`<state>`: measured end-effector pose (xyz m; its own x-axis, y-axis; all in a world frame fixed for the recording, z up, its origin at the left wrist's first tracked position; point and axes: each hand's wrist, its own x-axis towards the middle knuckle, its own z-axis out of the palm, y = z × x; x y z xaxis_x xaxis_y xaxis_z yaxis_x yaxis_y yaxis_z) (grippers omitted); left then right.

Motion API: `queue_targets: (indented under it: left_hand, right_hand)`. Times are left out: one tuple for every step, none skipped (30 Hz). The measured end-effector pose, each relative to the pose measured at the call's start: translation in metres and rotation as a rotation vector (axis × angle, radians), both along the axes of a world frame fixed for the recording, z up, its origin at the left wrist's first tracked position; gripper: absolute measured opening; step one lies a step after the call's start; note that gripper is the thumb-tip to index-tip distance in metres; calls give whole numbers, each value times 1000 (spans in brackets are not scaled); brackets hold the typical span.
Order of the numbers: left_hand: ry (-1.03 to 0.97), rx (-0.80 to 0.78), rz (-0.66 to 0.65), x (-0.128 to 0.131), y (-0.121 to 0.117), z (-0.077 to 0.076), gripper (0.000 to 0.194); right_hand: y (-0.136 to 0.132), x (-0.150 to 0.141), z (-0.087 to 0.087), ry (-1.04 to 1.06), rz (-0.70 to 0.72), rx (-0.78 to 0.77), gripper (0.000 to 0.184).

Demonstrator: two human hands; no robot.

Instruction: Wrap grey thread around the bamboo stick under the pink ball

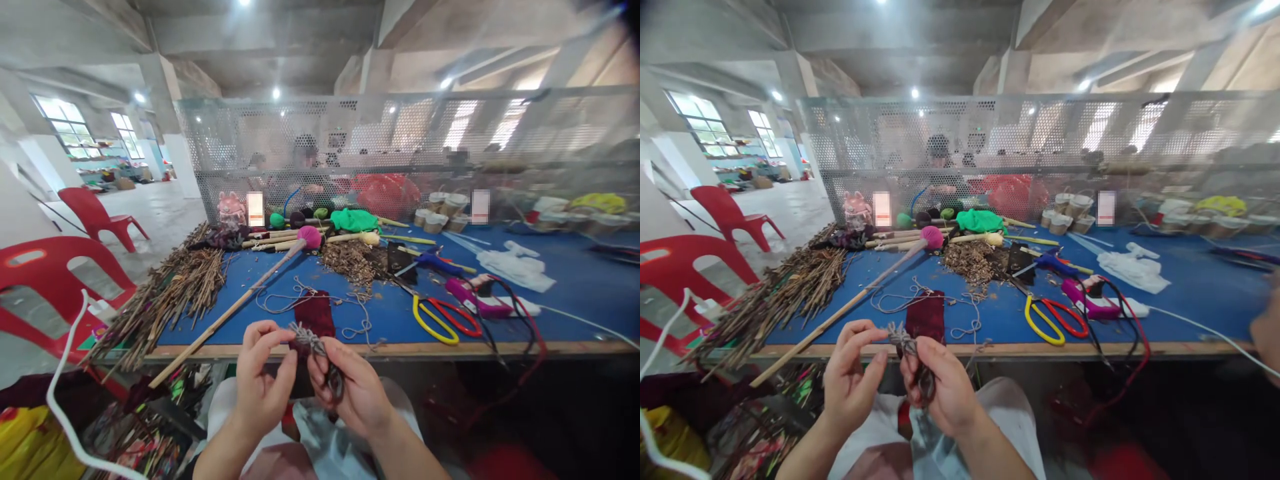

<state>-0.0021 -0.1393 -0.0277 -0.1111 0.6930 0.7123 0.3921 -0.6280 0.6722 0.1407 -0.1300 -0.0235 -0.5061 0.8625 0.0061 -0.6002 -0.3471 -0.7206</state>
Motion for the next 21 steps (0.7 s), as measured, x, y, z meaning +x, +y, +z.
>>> queue_targets:
  left_hand:
    - [70, 30, 4, 0, 0, 3, 25]
    - [125, 53, 11, -1, 1, 5, 27]
    - [168, 67, 15, -1, 2, 7, 27]
    - [196, 75, 17, -2, 2, 9, 26]
    - [213, 78, 16, -2, 3, 10, 23]
    - [220, 78, 12, -3, 4, 11, 20]
    - [221, 73, 9, -4, 5, 12, 18]
    - [224, 70, 6, -5, 5, 13, 16]
    - [234, 71, 2, -6, 6, 15, 16]
    - [249, 72, -3, -7, 6, 17, 15]
    - [272, 74, -10, -7, 6, 19, 15]
    - [297, 79, -16, -7, 6, 21, 14]
    - [322, 85, -20, -7, 6, 23, 13]
    - [346, 93, -22, -7, 6, 25, 12]
    - [370, 100, -23, -8, 5, 26, 11]
    - [391, 107, -22, -8, 5, 28, 10]
    - [405, 112, -19, -9, 4, 29, 10]
    - [409, 111, -16, -11, 4, 30, 10]
    - [400, 107, -10, -13, 3, 31, 9]
    - [378, 99, 0, -15, 3, 32, 9]
    - [350, 87, 15, -17, 3, 33, 8]
  right_hand:
    - [0, 0, -1, -17, 3, 26, 33]
    - [1, 0, -2, -37, 6, 53, 33]
    - [1, 0, -2, -61, 13, 82, 34]
    - [1, 1, -3, -95, 28, 117, 35]
    - [1, 3, -2, -141, 39, 160, 36]
    - [1, 6, 0, -205, 25, 223, 34]
    - [2, 9, 3, -285, -33, 315, 32]
    - [3, 14, 7, -377, -134, 436, 28]
    - [4, 18, 13, -474, -263, 577, 23]
    - [5, 23, 19, -566, -387, 725, 20]
    - [6, 26, 26, -653, -474, 871, 17]
    - [7, 29, 32, -735, -508, 1003, 15]
    - [7, 30, 38, -808, -501, 1112, 14]
    - [7, 30, 43, -874, -477, 1195, 14]
    - [6, 30, 47, -930, -457, 1256, 13]
    - [6, 29, 50, -975, -452, 1295, 10]
    - [6, 28, 51, -1005, -457, 1313, 7]
    - [6, 27, 52, -1019, -460, 1313, 6]
    - [6, 27, 51, -1015, -454, 1298, 8]
    - [6, 28, 49, -995, -444, 1274, 10]
    - [6, 29, 46, -962, -439, 1244, 12]
